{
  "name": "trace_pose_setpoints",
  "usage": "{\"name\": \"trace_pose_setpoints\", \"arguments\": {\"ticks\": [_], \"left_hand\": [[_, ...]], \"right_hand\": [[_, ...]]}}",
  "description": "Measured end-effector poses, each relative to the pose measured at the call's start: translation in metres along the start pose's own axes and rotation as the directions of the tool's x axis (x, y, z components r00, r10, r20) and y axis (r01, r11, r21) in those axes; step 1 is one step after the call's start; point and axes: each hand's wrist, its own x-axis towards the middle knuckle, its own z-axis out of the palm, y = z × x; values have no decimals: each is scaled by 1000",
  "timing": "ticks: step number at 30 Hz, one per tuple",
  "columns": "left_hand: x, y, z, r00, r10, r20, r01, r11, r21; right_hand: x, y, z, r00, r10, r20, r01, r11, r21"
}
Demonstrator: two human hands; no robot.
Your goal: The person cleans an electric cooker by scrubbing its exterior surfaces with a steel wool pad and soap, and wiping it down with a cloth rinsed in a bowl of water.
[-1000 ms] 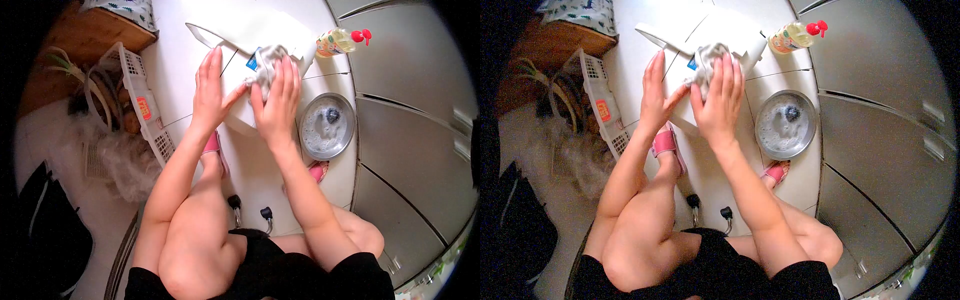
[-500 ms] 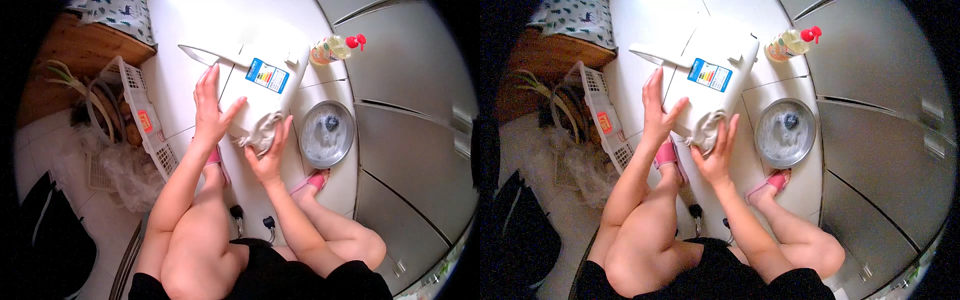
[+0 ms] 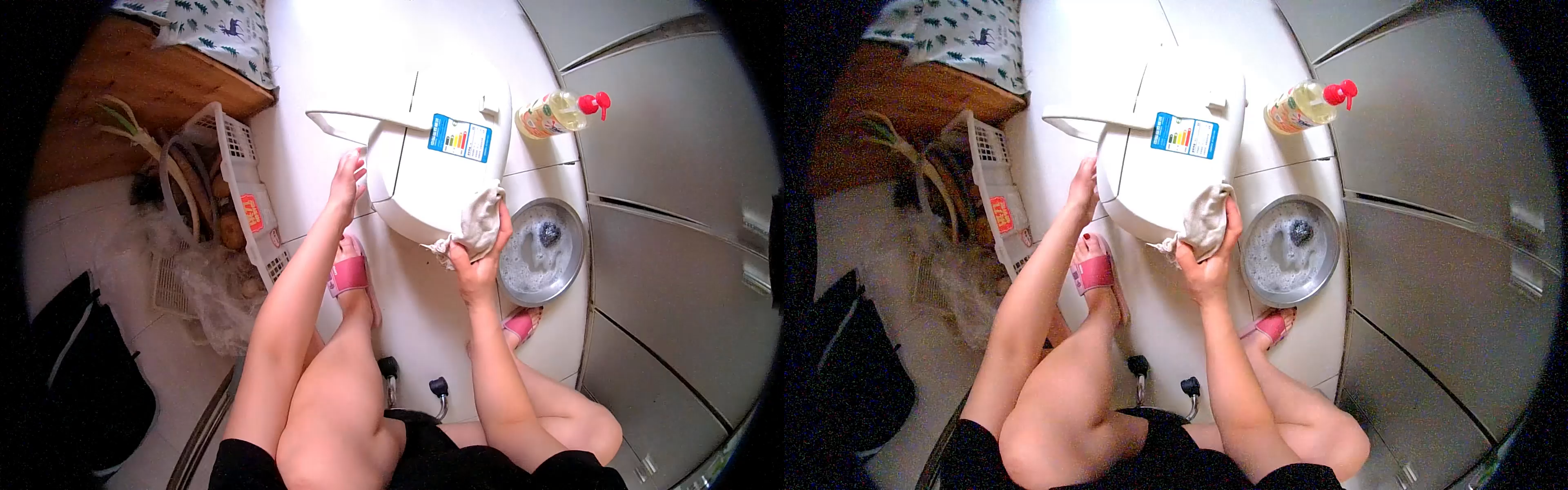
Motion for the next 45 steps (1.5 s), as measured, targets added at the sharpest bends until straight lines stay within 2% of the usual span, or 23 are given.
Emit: {"name": "trace_pose_setpoints", "arguments": {"ticks": [4,7,8,11,14,18,23,26,29,30,32,34,37,42,43,45], "left_hand": [[15,0,6,988,153,-27,-149,984,101],[32,-2,4,994,48,93,-53,997,53],[33,-9,9,998,51,35,-51,999,-18],[22,-4,24,992,-40,121,67,971,-228],[16,-5,28,981,-5,191,64,951,-303],[15,-2,30,980,-38,195,99,944,-316],[-10,15,42,978,-77,193,145,920,-364],[-2,16,33,987,99,130,-62,963,-264],[11,14,1,989,82,126,-52,973,-224],[-10,33,2,997,78,7,-77,989,-127],[-21,42,-10,994,111,-17,-112,991,-79],[-38,51,-12,982,184,-36,-185,982,-32],[-38,44,-23,956,205,-210,-160,964,211],[-54,50,-6,947,233,-220,-174,951,256],[-55,51,-1,950,239,-203,-182,948,263],[-56,53,10,953,243,-179,-195,949,246]], "right_hand": [[2,-5,1,996,83,-39,-79,993,90],[3,-1,-2,990,130,-63,-122,985,122],[3,2,-2,990,125,-69,-115,985,129],[7,-8,-3,988,144,-58,-137,984,114],[10,-6,-5,982,186,-40,-176,967,182],[21,-11,-9,963,264,48,-266,921,286],[19,7,-15,927,375,4,-351,862,367],[16,14,-17,889,457,-5,-410,801,436],[7,19,-8,870,491,48,-449,749,487],[7,20,-6,856,511,78,-472,712,519],[9,32,-9,811,560,169,-549,630,549],[17,51,-13,810,548,208,-549,587,594],[39,80,-17,793,557,247,-573,547,610],[88,103,-27,773,542,330,-605,472,642],[100,105,-28,796,462,392,-576,376,726],[114,105,-22,823,525,217,-485,451,749]]}}
